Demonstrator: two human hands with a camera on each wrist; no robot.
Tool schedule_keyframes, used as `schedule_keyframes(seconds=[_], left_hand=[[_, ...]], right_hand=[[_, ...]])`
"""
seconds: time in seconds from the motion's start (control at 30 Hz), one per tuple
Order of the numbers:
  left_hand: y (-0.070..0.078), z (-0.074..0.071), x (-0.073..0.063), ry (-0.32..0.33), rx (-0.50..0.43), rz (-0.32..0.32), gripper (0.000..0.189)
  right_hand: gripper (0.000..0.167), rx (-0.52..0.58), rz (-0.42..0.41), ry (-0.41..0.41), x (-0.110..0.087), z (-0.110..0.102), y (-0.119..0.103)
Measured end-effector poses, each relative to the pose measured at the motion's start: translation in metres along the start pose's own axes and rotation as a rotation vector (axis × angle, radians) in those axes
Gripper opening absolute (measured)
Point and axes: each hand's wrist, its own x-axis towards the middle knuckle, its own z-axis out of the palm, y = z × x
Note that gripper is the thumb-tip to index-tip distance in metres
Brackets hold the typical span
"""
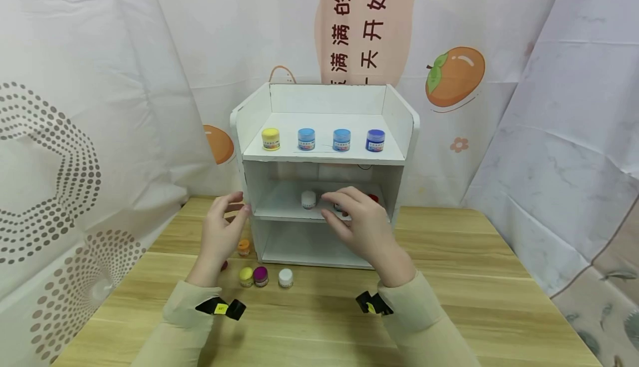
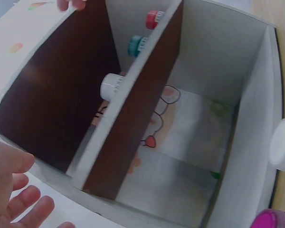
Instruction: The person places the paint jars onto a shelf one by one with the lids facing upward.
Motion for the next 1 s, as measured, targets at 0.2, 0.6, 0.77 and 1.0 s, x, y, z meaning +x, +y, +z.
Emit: schedule_keyframes(seconds=[0.2, 0.6, 0.77, 1.0], left_hand=[[0.011, -0.006, 0.001, 0.045, 0.021, 0.085, 0.031], [0.032, -0.011, -0.004, -0.018, 0.09, 0.236, 0.03], [0.038, -0.009, -0.008, -0.063, 0.123, 0.313, 0.031], [0.042, -0.006, -0.013, -0.134, 0.146, 0.353, 0.031]], right_hand=[[0.02, 0.089, 0.005, 0.291, -0.011, -0.014, 0.007], [0.042, 0.368, 0.322, 0.441, -0.036, -0.045, 0.013], [0.051, 0.47, 0.476, 0.423, -0.056, -0.043, 0.043], [0.051, 0.484, 0.589, 0.349, -0.071, -0.048, 0.065]])
